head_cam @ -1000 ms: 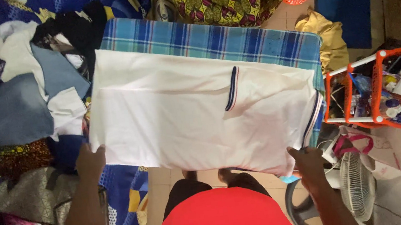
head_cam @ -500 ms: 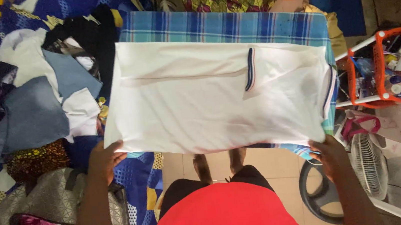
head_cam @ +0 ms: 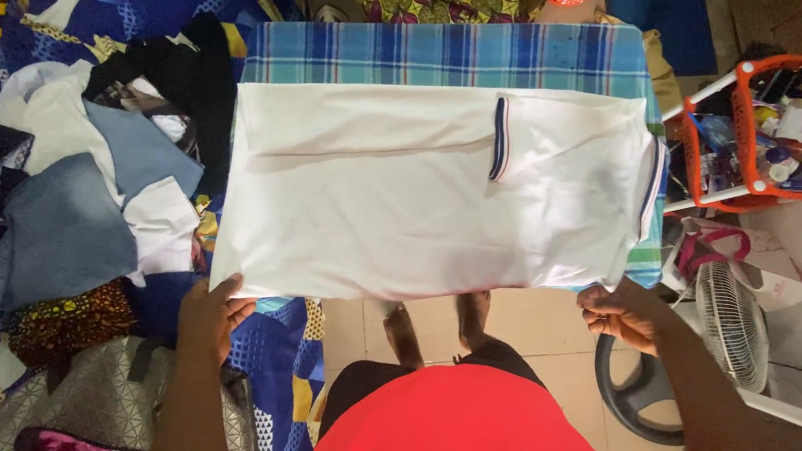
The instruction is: The person folds a teal shirt, a pink shirt, and a white polo shirt on a folding board and places each folded item into a silver bag.
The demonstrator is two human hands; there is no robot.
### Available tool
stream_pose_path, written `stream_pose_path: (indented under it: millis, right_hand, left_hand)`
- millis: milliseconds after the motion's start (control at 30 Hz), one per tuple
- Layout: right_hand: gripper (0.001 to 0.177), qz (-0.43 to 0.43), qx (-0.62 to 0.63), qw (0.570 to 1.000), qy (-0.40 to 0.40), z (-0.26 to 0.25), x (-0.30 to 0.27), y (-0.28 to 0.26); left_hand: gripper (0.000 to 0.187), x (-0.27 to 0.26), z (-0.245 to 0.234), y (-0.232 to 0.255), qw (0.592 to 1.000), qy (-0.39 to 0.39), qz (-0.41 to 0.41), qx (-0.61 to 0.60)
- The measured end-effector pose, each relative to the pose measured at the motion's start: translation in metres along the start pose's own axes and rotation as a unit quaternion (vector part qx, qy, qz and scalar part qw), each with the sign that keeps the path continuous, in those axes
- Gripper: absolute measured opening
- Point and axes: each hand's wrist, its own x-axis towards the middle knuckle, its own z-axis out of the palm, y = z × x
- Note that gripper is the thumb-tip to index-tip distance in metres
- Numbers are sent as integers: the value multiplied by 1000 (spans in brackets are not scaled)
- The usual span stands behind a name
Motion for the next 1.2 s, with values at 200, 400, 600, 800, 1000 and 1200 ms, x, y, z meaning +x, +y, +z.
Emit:
stream_pose_path:
  millis: [200,400,600,800,1000,1200]
  right_hand:
    - [34,-137,-144,960,199,-5,-4,-14]
    - [39,-239,-116,926,267,3,-34,-29]
    - [40,-115,250,941,197,-7,-19,3]
    - [47,2,173,970,170,-4,-14,37]
    - [57,49,-129,978,157,3,-3,42]
    - [47,-53,-7,987,153,-21,-14,28]
  left_hand:
    - [26,-4,3,15,999,37,3,7]
    - [32,-13,4,35,999,28,25,18]
    - [32,-11,3,28,999,41,1,36]
    - [27,-5,1,17,999,34,-11,35]
    - [28,-4,1,18,998,51,-22,41]
    - [30,-4,-1,22,998,43,2,49]
